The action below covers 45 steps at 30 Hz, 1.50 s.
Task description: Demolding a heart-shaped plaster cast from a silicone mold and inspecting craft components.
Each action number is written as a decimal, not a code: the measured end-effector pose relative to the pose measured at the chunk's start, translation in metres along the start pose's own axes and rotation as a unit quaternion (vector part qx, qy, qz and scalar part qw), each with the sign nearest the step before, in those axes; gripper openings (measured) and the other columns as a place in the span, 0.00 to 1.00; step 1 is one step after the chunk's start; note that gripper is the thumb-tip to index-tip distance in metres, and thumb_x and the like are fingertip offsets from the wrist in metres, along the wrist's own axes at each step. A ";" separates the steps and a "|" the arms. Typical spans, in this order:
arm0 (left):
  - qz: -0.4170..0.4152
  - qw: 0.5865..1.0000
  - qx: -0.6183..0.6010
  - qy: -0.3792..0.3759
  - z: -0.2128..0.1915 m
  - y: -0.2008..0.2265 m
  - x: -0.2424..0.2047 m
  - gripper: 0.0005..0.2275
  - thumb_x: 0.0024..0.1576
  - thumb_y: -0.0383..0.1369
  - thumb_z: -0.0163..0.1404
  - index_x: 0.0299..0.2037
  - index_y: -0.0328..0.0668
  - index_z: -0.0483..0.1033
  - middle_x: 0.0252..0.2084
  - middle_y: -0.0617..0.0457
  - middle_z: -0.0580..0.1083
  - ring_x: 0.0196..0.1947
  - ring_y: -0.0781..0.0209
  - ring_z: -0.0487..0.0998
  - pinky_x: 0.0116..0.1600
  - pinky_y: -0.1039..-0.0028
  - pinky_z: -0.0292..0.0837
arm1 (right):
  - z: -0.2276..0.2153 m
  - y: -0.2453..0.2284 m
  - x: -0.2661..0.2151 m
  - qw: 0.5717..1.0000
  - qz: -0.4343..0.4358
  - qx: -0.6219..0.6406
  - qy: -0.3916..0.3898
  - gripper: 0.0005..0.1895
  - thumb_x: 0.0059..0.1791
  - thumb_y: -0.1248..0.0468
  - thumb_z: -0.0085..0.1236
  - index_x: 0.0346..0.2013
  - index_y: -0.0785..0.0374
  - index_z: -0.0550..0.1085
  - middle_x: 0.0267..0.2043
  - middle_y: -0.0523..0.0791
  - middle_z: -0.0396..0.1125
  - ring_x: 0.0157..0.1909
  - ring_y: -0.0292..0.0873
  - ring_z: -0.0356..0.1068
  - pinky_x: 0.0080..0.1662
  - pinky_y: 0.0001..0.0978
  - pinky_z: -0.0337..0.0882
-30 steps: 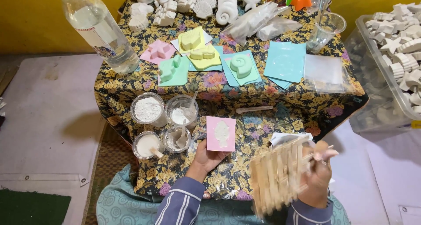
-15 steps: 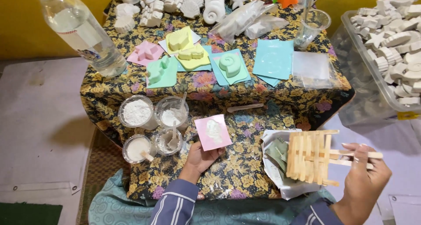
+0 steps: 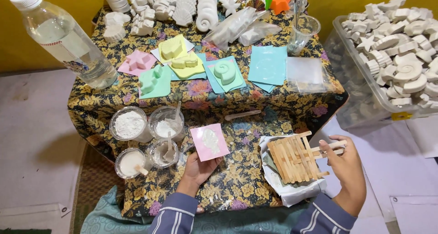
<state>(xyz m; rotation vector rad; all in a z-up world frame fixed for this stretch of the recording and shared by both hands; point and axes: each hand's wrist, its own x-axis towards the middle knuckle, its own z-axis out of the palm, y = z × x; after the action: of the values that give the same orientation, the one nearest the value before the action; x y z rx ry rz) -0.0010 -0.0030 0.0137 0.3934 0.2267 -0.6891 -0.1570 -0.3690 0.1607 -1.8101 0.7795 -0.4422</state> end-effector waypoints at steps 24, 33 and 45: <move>-0.036 0.996 -0.025 -0.077 -0.030 -0.005 0.019 0.21 0.49 0.39 0.46 0.52 0.45 0.78 0.53 0.46 0.79 0.46 0.43 0.80 0.50 0.55 0.70 | 0.124 -0.179 0.125 0.769 -0.368 -0.487 -0.191 0.30 0.49 0.57 0.63 0.64 0.65 0.70 0.64 0.56 0.66 0.68 0.55 0.64 0.67 0.51 0.60; -0.046 0.995 -0.055 -0.071 -0.020 -0.004 0.013 0.20 0.50 0.38 0.46 0.52 0.42 0.78 0.53 0.43 0.78 0.47 0.42 0.80 0.52 0.54 0.71 | 0.118 -0.183 0.117 0.854 -0.266 -0.381 -0.235 0.18 0.57 0.62 0.46 0.57 0.68 0.76 0.50 0.57 0.75 0.53 0.59 0.74 0.58 0.50 0.70; -0.043 0.996 -0.057 -0.058 -0.009 -0.002 0.007 0.20 0.49 0.38 0.48 0.50 0.40 0.78 0.49 0.43 0.80 0.45 0.44 0.82 0.53 0.55 0.75 | 0.156 -0.138 -0.013 0.640 -0.718 -0.238 0.133 0.06 0.57 0.67 0.51 0.43 0.64 0.76 0.35 0.51 0.73 0.40 0.43 0.77 0.45 0.32 0.81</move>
<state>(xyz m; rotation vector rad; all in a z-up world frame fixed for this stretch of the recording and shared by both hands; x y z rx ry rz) 0.0021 -0.0045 0.0027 0.2341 0.1725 -0.7784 -0.0268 -0.2230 0.2331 -2.6129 -0.7026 -1.6626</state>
